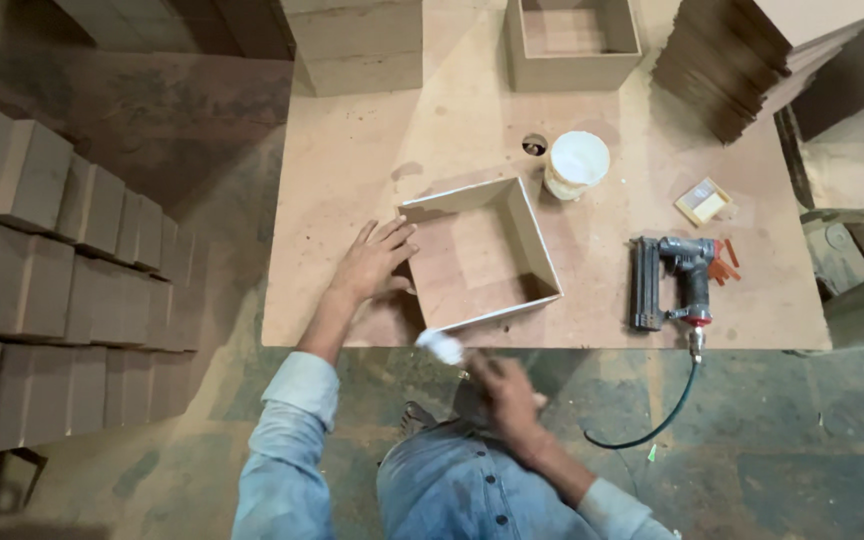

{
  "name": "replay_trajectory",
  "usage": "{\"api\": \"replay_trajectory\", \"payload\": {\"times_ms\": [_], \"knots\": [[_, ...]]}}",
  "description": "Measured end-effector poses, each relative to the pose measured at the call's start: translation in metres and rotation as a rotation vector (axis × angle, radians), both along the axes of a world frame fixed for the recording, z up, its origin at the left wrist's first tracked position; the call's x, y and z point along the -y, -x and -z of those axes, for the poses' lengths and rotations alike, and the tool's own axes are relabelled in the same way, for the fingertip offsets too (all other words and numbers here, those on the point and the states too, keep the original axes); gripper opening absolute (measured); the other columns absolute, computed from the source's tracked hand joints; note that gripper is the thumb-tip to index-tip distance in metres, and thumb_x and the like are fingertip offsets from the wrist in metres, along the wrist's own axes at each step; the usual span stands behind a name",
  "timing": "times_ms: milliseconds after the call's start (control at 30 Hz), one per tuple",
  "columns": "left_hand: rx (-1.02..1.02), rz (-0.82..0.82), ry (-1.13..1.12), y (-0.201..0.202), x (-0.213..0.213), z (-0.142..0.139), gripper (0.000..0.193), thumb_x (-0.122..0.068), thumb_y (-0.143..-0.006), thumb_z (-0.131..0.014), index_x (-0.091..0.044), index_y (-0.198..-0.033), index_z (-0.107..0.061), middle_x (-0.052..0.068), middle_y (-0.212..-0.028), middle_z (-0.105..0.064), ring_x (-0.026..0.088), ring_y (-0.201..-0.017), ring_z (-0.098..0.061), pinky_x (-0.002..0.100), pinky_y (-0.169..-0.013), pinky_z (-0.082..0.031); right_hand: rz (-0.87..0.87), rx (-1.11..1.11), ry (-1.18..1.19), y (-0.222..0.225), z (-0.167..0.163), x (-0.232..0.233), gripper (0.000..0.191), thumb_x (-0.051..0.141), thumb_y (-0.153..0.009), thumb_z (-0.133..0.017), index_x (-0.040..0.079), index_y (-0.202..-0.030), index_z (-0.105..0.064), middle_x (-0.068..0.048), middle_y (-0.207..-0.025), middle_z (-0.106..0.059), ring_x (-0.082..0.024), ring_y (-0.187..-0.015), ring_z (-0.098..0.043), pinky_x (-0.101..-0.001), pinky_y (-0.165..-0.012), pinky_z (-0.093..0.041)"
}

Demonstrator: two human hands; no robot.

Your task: The person assembles small cardboard boxes by applying glue to the edges of open frames and attaching flat cardboard panels. They use a pneumatic nail gun to secure the panels to the frames, repeating the process for multiple boxes.

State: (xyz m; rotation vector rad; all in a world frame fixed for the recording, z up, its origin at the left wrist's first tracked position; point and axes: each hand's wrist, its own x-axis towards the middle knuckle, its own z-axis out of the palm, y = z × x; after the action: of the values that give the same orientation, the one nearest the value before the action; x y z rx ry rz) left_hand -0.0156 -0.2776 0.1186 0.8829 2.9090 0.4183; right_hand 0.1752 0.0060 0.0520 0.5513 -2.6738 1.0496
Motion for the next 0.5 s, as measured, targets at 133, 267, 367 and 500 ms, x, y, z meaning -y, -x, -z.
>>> {"api": "replay_trajectory", "payload": {"times_ms": [133, 267, 367, 500], "knots": [[-0.106, -0.100, 0.028, -0.011, -0.027, 0.015, 0.052, -0.037, -0.070, -0.083, -0.015, -0.116, -0.072, 0.006, -0.139, -0.059, 0.028, -0.147, -0.038, 0.058, -0.125, -0.020, 0.002, 0.035, 0.170, 0.005, -0.005, -0.011, 0.058, -0.004, -0.076, -0.067, 0.007, -0.133, -0.066, -0.019, -0.101, -0.063, -0.032, -0.092, -0.060, -0.0407, -0.082, -0.051], [-0.261, -0.281, -0.113, -0.064, -0.109, 0.053, 0.037, -0.037, -0.078, -0.077, -0.009, -0.101, -0.073, 0.013, -0.111, -0.063, 0.037, -0.123, -0.052, 0.065, -0.117, -0.023, 0.315, -0.027, 0.217, 0.021, -0.022, -0.086, 0.042, 0.004, -0.092, -0.070, 0.008, -0.133, -0.066, -0.011, -0.090, -0.063, -0.024, -0.077, -0.062, -0.0364, -0.069, -0.051], [-0.301, -0.292, -0.165, -0.091, -0.152, 0.071, 0.016, -0.025, -0.087, -0.072, -0.013, -0.097, -0.071, 0.005, -0.099, -0.062, 0.025, -0.111, -0.059, 0.065, -0.124, -0.026, 0.471, 0.136, 0.200, 0.026, -0.019, -0.114, 0.043, 0.004, -0.091, -0.070, 0.010, -0.133, -0.067, -0.012, -0.088, -0.062, -0.024, -0.073, -0.062, -0.0368, -0.067, -0.052], [-0.375, -0.318, -0.154, -0.106, -0.157, 0.069, 0.016, -0.018, -0.085, -0.072, -0.015, -0.101, -0.071, 0.000, -0.099, -0.063, 0.022, -0.113, -0.061, 0.065, -0.123, -0.028, 0.530, 0.137, 0.125, 0.028, -0.003, -0.099, 0.044, 0.004, -0.091, -0.070, 0.013, -0.134, -0.068, -0.014, -0.092, -0.062, -0.028, -0.076, -0.061, -0.0390, -0.069, -0.050]]}}
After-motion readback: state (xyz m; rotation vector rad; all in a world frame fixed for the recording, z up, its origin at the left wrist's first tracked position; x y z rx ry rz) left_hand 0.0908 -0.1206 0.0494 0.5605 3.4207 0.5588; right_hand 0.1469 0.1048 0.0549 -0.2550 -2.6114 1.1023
